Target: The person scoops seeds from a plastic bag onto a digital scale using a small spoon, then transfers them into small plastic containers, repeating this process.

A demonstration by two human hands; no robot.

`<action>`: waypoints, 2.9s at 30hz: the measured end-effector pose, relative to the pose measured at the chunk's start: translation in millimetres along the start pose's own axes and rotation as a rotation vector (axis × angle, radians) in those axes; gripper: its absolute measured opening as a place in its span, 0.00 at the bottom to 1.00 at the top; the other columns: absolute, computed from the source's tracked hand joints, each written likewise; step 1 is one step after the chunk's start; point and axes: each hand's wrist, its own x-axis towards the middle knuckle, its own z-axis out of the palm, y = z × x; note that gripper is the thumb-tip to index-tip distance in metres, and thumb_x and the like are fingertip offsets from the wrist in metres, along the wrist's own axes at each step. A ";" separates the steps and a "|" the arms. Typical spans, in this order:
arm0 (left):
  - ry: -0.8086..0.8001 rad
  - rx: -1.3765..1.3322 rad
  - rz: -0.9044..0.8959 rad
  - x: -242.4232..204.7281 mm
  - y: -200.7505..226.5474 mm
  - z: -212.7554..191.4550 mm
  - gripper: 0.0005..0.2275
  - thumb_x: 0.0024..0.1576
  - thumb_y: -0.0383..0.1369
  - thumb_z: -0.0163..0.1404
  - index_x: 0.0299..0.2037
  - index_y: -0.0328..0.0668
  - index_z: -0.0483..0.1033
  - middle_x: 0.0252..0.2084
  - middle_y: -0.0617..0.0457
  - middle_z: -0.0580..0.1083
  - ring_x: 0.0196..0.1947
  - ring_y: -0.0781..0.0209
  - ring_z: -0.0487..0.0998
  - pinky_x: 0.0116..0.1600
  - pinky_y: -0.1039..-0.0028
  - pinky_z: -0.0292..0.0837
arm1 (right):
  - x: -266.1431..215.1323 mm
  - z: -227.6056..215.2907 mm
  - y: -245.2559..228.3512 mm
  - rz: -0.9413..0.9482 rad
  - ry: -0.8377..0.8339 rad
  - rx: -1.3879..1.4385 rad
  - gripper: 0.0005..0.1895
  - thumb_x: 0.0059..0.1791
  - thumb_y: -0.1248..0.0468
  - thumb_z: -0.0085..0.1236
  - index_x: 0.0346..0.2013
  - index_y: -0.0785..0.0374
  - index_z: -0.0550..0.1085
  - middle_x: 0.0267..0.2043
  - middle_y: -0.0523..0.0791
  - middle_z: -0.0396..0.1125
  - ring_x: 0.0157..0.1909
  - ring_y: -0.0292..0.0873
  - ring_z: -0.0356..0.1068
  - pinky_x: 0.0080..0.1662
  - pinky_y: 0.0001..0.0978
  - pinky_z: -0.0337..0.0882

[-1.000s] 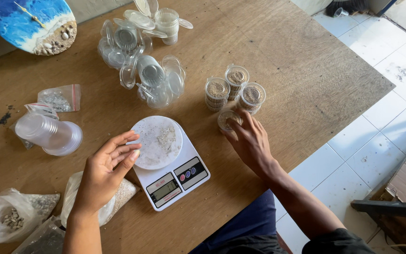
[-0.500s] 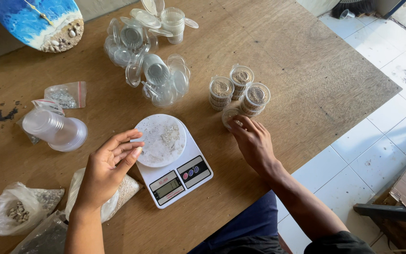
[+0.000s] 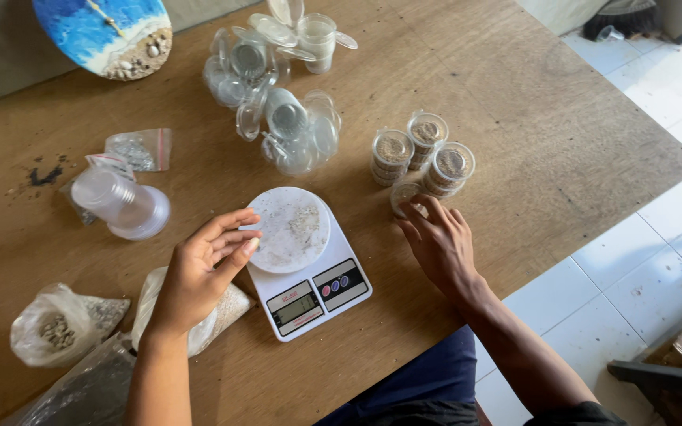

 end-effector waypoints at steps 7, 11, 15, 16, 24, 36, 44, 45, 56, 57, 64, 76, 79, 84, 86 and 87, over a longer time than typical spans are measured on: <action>0.028 -0.009 0.036 0.0 2.5 -1.6 0.20 0.57 0.29 0.55 0.59 0.32 0.73 0.53 0.36 0.76 0.52 0.48 0.80 0.58 0.58 0.75 | 7.8 -4.9 -15.5 -0.058 0.065 0.046 0.14 0.51 0.57 0.65 0.49 0.55 0.78 0.45 0.44 0.67 0.30 0.44 0.66 0.38 0.34 0.68; 0.043 0.029 0.074 -0.5 -1.1 -2.7 0.19 0.57 0.30 0.55 0.59 0.34 0.73 0.53 0.38 0.76 0.53 0.49 0.80 0.58 0.58 0.74 | 25.5 -6.5 -31.1 -0.173 0.114 0.104 0.11 0.48 0.62 0.65 0.45 0.56 0.79 0.40 0.44 0.67 0.31 0.44 0.66 0.38 0.33 0.67; 0.094 0.144 0.108 1.1 2.2 0.5 0.18 0.58 0.32 0.55 0.58 0.35 0.74 0.53 0.39 0.76 0.54 0.47 0.79 0.60 0.56 0.71 | 54.1 -6.6 -41.9 -0.240 0.149 0.139 0.10 0.49 0.63 0.63 0.45 0.54 0.79 0.36 0.43 0.67 0.32 0.45 0.68 0.39 0.33 0.67; 0.098 0.146 0.112 3.1 2.7 2.4 0.18 0.58 0.32 0.55 0.58 0.35 0.74 0.53 0.39 0.76 0.54 0.47 0.79 0.60 0.56 0.71 | 63.5 -1.1 -43.8 -0.244 0.154 0.139 0.10 0.49 0.63 0.63 0.45 0.54 0.79 0.36 0.43 0.67 0.32 0.45 0.68 0.39 0.33 0.67; 0.168 0.373 0.170 25.0 4.5 9.9 0.17 0.58 0.29 0.53 0.58 0.35 0.74 0.52 0.39 0.75 0.53 0.42 0.78 0.59 0.53 0.71 | 143.5 57.1 -51.2 -0.264 0.203 0.144 0.10 0.51 0.66 0.61 0.47 0.61 0.78 0.38 0.46 0.71 0.37 0.48 0.71 0.38 0.36 0.66; 0.160 0.486 0.173 94.2 3.0 19.3 0.23 0.57 0.31 0.54 0.62 0.29 0.68 0.62 0.32 0.67 0.63 0.34 0.68 0.65 0.51 0.64 | 197.9 137.9 -47.0 -0.210 0.178 -0.019 0.14 0.40 0.62 0.73 0.38 0.51 0.78 0.34 0.38 0.69 0.38 0.42 0.66 0.39 0.32 0.64; 0.141 0.640 0.165 152.3 -15.7 26.7 0.27 0.51 0.33 0.58 0.63 0.37 0.69 0.69 0.29 0.60 0.67 0.26 0.61 0.67 0.42 0.60 | 199.5 149.7 -42.8 -0.229 0.182 0.011 0.05 0.46 0.62 0.68 0.33 0.51 0.77 0.29 0.38 0.69 0.35 0.41 0.64 0.39 0.32 0.59; 0.145 0.660 0.168 158.1 -21.3 28.1 0.27 0.51 0.35 0.59 0.62 0.43 0.71 0.69 0.29 0.60 0.67 0.24 0.60 0.66 0.39 0.60 | 199.3 152.0 -42.1 -0.238 0.200 0.027 0.05 0.48 0.61 0.66 0.32 0.51 0.76 0.28 0.38 0.68 0.34 0.41 0.63 0.38 0.32 0.58; 0.116 0.629 0.072 161.4 -34.6 37.4 0.32 0.49 0.43 0.61 0.65 0.45 0.67 0.73 0.32 0.54 0.73 0.26 0.49 0.66 0.28 0.48 | 198.9 151.4 -47.1 -0.264 0.195 0.065 0.09 0.51 0.61 0.62 0.28 0.55 0.72 0.27 0.41 0.64 0.34 0.44 0.62 0.37 0.33 0.60; 0.109 0.630 0.063 160.5 -32.9 37.0 0.32 0.49 0.43 0.61 0.65 0.46 0.67 0.73 0.32 0.54 0.73 0.26 0.49 0.67 0.28 0.47 | 198.7 153.2 -46.7 -0.257 0.189 0.087 0.10 0.53 0.59 0.59 0.28 0.56 0.71 0.26 0.41 0.65 0.34 0.44 0.63 0.38 0.33 0.62; 0.093 0.675 0.054 162.1 -43.4 34.3 0.33 0.49 0.47 0.60 0.66 0.51 0.68 0.74 0.35 0.53 0.73 0.27 0.49 0.68 0.29 0.46 | 193.3 164.4 -38.6 -0.223 0.133 0.219 0.10 0.54 0.58 0.57 0.30 0.57 0.70 0.25 0.42 0.62 0.32 0.46 0.66 0.37 0.34 0.66; 0.056 0.692 0.002 158.8 -38.3 30.9 0.35 0.49 0.50 0.59 0.69 0.56 0.65 0.75 0.38 0.51 0.74 0.29 0.48 0.70 0.31 0.41 | 192.0 155.4 -43.4 -0.177 0.089 0.250 0.08 0.50 0.64 0.63 0.31 0.59 0.70 0.27 0.43 0.64 0.32 0.48 0.70 0.35 0.37 0.71; 0.065 0.697 0.000 159.7 -39.4 30.5 0.35 0.49 0.50 0.59 0.68 0.56 0.65 0.75 0.38 0.51 0.74 0.30 0.48 0.70 0.31 0.42 | 191.3 157.7 -43.5 -0.168 0.079 0.233 0.10 0.47 0.65 0.65 0.36 0.58 0.71 0.29 0.43 0.63 0.34 0.48 0.71 0.37 0.38 0.73; 0.056 0.703 -0.008 163.1 -41.6 29.5 0.34 0.49 0.50 0.60 0.68 0.58 0.66 0.75 0.38 0.50 0.74 0.29 0.48 0.70 0.32 0.45 | 192.4 164.3 -41.8 -0.199 0.069 0.083 0.07 0.52 0.62 0.60 0.32 0.56 0.71 0.31 0.41 0.63 0.38 0.44 0.68 0.38 0.32 0.68; 0.048 0.712 -0.021 161.9 -38.5 29.2 0.34 0.48 0.51 0.59 0.68 0.59 0.66 0.75 0.38 0.50 0.74 0.29 0.47 0.70 0.32 0.45 | 191.3 165.3 -42.4 -0.196 0.050 0.082 0.07 0.51 0.62 0.61 0.33 0.57 0.71 0.32 0.42 0.62 0.39 0.45 0.68 0.38 0.33 0.68; 0.041 0.722 -0.035 160.8 -37.0 28.7 0.35 0.48 0.51 0.59 0.68 0.61 0.66 0.75 0.39 0.50 0.74 0.30 0.47 0.70 0.32 0.45 | 190.8 165.9 -43.3 -0.194 0.031 0.084 0.07 0.51 0.63 0.61 0.33 0.58 0.71 0.32 0.42 0.62 0.40 0.45 0.68 0.39 0.34 0.68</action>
